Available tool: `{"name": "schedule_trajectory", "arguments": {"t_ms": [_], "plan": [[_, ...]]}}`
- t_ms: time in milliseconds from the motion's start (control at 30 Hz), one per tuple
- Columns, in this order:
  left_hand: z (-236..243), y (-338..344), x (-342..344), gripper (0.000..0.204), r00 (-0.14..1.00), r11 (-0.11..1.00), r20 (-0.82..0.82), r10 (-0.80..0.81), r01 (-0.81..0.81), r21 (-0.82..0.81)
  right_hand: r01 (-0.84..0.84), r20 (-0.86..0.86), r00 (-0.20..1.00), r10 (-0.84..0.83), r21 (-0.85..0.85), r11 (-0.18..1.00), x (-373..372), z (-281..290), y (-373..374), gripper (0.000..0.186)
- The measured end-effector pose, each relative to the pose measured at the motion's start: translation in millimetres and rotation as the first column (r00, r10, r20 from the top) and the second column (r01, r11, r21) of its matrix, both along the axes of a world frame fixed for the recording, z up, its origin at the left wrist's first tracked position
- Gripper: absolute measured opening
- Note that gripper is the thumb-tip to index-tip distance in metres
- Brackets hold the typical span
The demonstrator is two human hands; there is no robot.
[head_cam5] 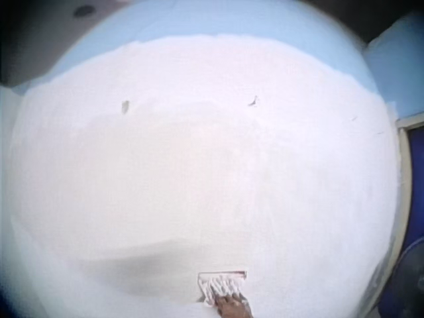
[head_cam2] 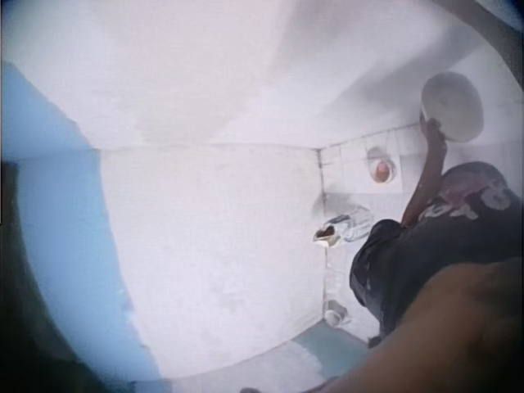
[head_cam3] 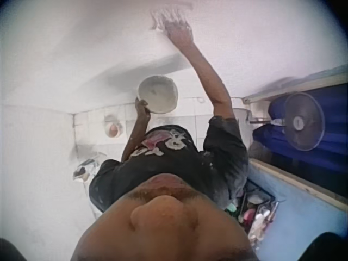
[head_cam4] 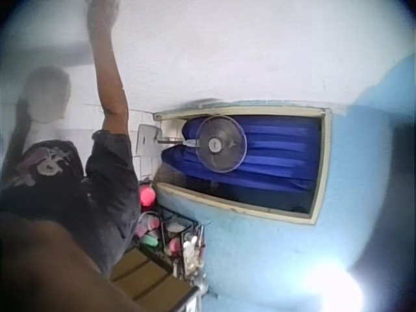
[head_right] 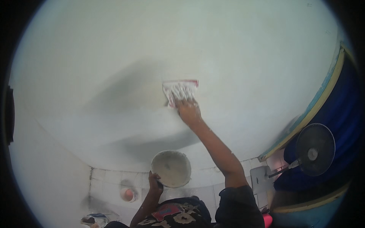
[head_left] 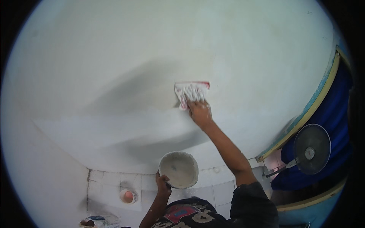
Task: The person repeatedly scoops white paint from a bucket with a trowel and applies it to the ceiling in a tiled room. The camera is head-mounted and looks upward, showing the hands and tools clearly as the person works across the ceiling surface.
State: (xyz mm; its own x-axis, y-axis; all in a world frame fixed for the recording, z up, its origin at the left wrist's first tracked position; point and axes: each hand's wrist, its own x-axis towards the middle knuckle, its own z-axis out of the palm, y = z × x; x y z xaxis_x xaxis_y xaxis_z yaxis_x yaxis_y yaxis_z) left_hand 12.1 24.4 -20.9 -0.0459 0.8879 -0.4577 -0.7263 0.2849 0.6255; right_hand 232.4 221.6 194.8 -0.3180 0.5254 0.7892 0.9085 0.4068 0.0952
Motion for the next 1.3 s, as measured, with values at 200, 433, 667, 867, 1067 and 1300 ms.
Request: {"name": "schedule_trajectory", "arguments": {"t_ms": [200,433,667,867,1067,1300], "plan": [[-15.4,-2.4,0.4,0.081,0.999,0.996,-0.038,-0.021,0.017,-0.084,-0.123,-0.297,0.954,0.034,-0.286,0.950,-25.8,-35.9,-49.8,0.052],[1.4,4.8,2.2,0.084,0.990,0.995,-0.112,-0.080,0.074,-0.062,-0.356,-0.743,0.589,0.318,0.115,0.927,-58.7,58.4,0.5,0.028],[-7.3,1.2,-5.7,0.087,0.985,0.996,-0.150,-0.086,0.080,-0.049,-0.093,-0.796,0.570,0.203,0.183,0.979,-27.5,99.5,6.5,0.022],[-8.2,-8.9,-4.7,0.083,0.979,0.993,-0.174,-0.104,0.092,-0.077,0.130,-0.811,0.550,0.201,0.320,0.938,53.4,83.5,-18.3,0.019],[-6.5,-10.4,-7.7,0.079,0.974,0.990,-0.188,-0.130,0.118,-0.074,0.122,-0.484,0.851,0.201,0.555,0.823,38.6,128.7,-28.0,0.036],[-7.3,-1.4,-8.8,0.082,0.980,0.988,-0.156,-0.124,0.108,-0.109,0.183,-0.005,0.983,-0.183,0.075,0.980,-40.4,103.8,19.6,0.052]]}}
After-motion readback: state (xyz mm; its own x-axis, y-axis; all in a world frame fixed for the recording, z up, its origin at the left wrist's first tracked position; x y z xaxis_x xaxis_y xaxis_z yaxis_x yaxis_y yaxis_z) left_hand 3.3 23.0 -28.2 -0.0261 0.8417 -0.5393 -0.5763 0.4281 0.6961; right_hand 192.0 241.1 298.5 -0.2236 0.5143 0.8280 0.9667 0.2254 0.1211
